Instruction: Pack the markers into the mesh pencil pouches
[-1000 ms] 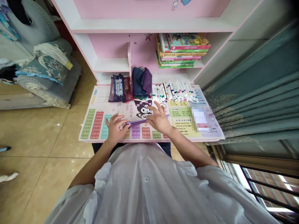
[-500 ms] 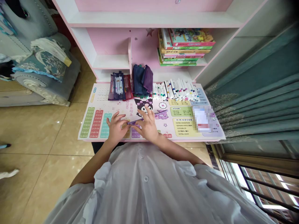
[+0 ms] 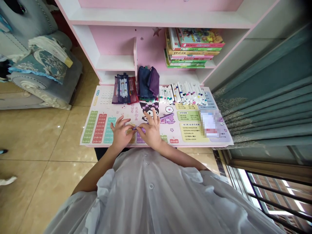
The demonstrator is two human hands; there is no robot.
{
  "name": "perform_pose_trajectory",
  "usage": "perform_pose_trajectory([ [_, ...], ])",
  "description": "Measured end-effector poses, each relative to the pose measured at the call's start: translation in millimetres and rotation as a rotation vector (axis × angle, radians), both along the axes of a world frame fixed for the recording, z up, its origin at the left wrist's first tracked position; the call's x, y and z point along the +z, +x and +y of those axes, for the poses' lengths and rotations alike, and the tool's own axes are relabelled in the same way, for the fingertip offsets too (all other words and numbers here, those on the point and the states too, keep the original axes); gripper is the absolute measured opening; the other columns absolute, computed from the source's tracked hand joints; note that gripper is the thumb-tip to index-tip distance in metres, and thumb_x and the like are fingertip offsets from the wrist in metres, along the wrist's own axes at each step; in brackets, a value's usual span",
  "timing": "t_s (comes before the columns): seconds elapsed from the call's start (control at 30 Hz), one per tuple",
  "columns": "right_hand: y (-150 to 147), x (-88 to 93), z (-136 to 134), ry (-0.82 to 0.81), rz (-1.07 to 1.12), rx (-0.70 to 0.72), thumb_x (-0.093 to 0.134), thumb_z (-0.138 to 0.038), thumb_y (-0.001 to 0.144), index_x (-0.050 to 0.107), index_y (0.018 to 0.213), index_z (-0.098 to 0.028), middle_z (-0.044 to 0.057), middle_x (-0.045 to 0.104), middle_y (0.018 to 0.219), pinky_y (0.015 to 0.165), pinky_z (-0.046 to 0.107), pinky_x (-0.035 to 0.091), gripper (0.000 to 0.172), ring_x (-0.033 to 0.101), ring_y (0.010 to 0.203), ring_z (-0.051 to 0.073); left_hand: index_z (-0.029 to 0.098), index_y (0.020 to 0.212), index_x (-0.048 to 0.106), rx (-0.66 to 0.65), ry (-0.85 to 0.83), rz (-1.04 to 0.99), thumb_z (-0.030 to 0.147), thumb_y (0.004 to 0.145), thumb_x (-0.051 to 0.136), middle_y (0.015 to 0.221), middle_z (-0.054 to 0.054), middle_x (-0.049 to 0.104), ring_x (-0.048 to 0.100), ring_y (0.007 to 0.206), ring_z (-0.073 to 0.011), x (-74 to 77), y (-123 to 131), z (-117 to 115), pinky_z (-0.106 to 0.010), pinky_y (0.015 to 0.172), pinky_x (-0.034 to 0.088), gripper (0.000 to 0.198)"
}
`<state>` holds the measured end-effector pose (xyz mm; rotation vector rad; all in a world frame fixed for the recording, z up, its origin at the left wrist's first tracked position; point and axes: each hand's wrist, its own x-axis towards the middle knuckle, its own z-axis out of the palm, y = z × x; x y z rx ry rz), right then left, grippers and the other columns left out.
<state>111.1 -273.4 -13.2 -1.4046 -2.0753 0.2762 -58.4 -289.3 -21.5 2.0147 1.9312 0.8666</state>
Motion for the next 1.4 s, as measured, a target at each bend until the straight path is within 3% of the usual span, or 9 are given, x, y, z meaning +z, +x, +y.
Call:
perform_pose_trajectory([
  [0.13,-3,1.1,0,0.006,0.013,-0.018,0.064,-0.038,0.092,0.073,0.076,-0.022,0.009,0.049,0.154,0.115,0.070,0.028,0.024,0.014,0.156,0.042,0.029,0.077,0.075,-0.003,-0.003,0.003,0.026,0.079,0.076,0.125,-0.005,0.072,0.047,0.140,-0.0368,0.4,0,-1,-0.075,0.115,0.020,0.003],
  [0.33,1,17.6,8,-0.120,-0.147,0.068,0.058,-0.042,0.096,0.076,0.105,-0.022,0.013,0.040,0.160,0.113,0.077,0.024,0.028,0.013,0.155,0.044,0.029,0.079,0.075,-0.021,-0.016,0.030,0.028,0.081,0.075,0.128,-0.005,0.070,0.047,0.140,-0.0364,1.7,0,-2,-0.075,0.113,0.021,0.002],
  [0.47,2,29.0,15,-0.237,-0.214,0.155,0.056,-0.035,0.097,0.078,0.092,-0.022,0.008,0.041,0.161,0.115,0.079,0.017,0.027,0.013,0.156,0.042,0.028,0.077,0.075,-0.018,-0.018,0.026,0.029,0.079,0.077,0.128,-0.005,0.070,0.047,0.141,-0.0362,3.3,0,-2,-0.074,0.113,0.021,0.002],
  [0.63,1,28.2,20,-0.285,-0.105,0.173,0.062,-0.028,0.093,0.077,0.084,-0.022,0.008,0.046,0.157,0.112,0.081,0.021,0.018,0.016,0.156,0.041,0.028,0.077,0.076,-0.022,-0.019,0.015,0.030,0.079,0.077,0.127,-0.005,0.070,0.047,0.140,-0.0368,3.7,0,-2,-0.074,0.112,0.022,0.003],
  [0.83,3,24.4,18,-0.260,0.011,0.147,0.064,-0.026,0.090,0.074,0.077,-0.022,0.007,0.050,0.154,0.112,0.080,0.022,0.017,0.019,0.155,0.040,0.028,0.076,0.075,-0.021,-0.017,0.019,0.031,0.079,0.078,0.126,-0.005,0.071,0.046,0.141,-0.0375,4.1,1,0,-0.074,0.113,0.021,0.004],
  [1.4,4,17.1,13,-0.201,0.016,0.106,0.059,-0.025,0.090,0.070,0.073,-0.021,0.008,0.049,0.155,0.111,0.077,0.024,0.021,0.020,0.155,0.040,0.028,0.072,0.075,-0.027,-0.027,-0.009,0.031,0.079,0.078,0.123,-0.004,0.072,0.047,0.140,-0.0370,4.0,1,1,-0.074,0.113,0.020,0.008],
])
